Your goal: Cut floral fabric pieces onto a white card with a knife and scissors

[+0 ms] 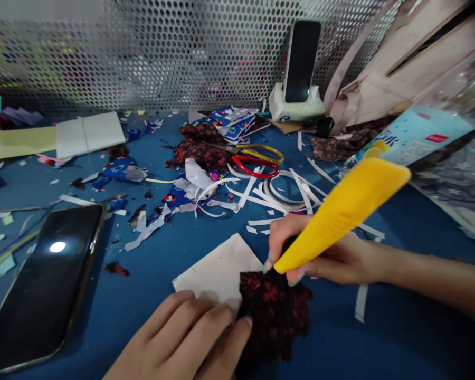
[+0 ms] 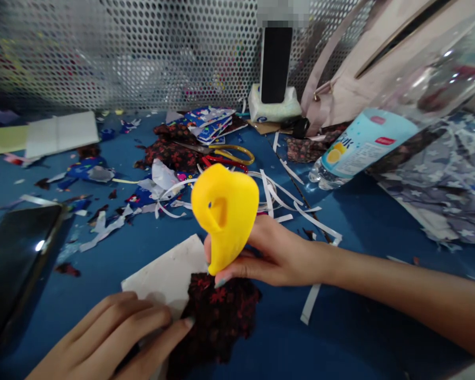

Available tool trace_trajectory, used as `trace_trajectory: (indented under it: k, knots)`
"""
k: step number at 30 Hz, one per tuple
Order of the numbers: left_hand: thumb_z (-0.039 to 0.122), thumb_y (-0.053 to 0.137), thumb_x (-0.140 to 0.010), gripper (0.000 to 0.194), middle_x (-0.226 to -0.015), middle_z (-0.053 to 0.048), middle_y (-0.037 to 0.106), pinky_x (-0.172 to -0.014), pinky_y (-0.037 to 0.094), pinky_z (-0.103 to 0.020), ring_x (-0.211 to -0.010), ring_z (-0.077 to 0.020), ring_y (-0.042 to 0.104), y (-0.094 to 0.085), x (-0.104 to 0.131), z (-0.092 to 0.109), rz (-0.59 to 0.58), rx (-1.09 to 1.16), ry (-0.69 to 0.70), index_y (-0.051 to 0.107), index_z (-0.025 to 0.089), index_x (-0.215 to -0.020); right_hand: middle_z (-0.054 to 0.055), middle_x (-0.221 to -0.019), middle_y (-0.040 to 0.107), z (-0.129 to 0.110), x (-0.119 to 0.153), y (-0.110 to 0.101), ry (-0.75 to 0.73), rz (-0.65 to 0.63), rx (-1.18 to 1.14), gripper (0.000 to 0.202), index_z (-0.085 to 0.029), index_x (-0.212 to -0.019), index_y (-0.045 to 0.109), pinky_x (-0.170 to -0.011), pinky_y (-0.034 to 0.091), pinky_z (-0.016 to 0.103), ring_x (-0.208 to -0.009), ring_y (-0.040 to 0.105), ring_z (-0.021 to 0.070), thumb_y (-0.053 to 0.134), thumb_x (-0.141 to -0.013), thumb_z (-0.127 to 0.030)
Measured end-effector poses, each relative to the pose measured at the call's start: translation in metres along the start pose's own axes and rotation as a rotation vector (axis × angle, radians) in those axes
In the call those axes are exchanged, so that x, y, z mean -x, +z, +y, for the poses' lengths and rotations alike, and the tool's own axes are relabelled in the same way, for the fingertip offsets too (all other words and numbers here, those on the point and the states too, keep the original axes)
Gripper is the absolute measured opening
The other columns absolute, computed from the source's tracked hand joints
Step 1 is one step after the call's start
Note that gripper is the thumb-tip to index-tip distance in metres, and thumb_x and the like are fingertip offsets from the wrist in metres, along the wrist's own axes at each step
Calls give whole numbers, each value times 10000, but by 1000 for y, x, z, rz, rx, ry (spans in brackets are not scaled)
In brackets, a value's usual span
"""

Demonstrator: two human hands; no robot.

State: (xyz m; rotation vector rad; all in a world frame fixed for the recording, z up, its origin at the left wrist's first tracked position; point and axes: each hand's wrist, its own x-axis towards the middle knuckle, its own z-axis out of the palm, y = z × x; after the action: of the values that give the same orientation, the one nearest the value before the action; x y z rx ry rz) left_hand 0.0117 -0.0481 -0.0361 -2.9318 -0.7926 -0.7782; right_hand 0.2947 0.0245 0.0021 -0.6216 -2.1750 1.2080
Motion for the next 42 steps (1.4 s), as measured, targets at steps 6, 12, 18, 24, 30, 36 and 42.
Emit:
trace_trajectory:
  k: [6, 12, 18, 24, 30, 36, 42]
  knots:
    - [228, 427, -1010, 313, -1113, -3, 641, -1134, 238, -342, -1037, -201, 524, -3, -1, -1, -63, 43, -10, 660, 242, -1219, 36, -865, 691, -2, -1, 1, 21, -32, 39, 116, -158, -972, 622, -723, 506, 245, -765, 638, 129, 679, -902, -231]
    - [181, 403, -995, 344, -1115, -14, 641, -1120, 229, -353, -1031, -207, 515, -6, -3, 0, -99, 50, 4, 651, 232, -1229, 45, -916, 651, 7, 4, 9, -34, 165, -95, 120, -158, -991, 611, -705, 529, 241, -801, 643, 134, 652, -918, -243]
    - [192, 408, -999, 337, -1114, -12, 640, -1110, 225, -350, -1031, -207, 518, -7, -3, 0, -95, 45, 5, 646, 233, -1233, 47, -926, 630, 8, 5, 14, -77, 220, -213, 121, -156, -1006, 618, -710, 533, 243, -832, 650, 139, 652, -911, -222]
    - [201, 444, -988, 306, -1077, 3, 662, -1079, 267, -336, -1017, -199, 526, -8, -7, 0, -95, 28, 0, 649, 246, -1211, 43, -921, 658, 8, 4, 16, -78, 157, -129, 126, -146, -1007, 615, -724, 503, 235, -815, 629, 125, 667, -893, -161]
    - [209, 507, -956, 272, -1063, 20, 663, -1059, 285, -317, -993, -191, 524, -10, -12, 0, -107, 30, -26, 662, 245, -1177, 43, -875, 671, 2, 1, 13, -70, 74, -60, 87, -134, -972, 611, -717, 499, 222, -777, 616, 116, 655, -897, -144]
    - [179, 483, -961, 283, -1062, 15, 661, -1047, 289, -326, -997, -195, 523, -10, -10, 0, -114, 37, -24, 667, 245, -1165, 29, -822, 661, -1, -1, 14, -46, 46, 8, 100, -135, -961, 617, -695, 501, 229, -733, 610, 114, 677, -887, -166]
    - [361, 383, -1044, 356, -1128, -22, 639, -1065, 270, -370, -1034, -215, 520, -8, -4, -3, -113, 38, 20, 644, 226, -1245, 71, -972, 626, 10, 7, 16, -63, 264, -147, 134, -154, -1025, 601, -724, 547, 264, -860, 649, 150, 602, -955, -268]
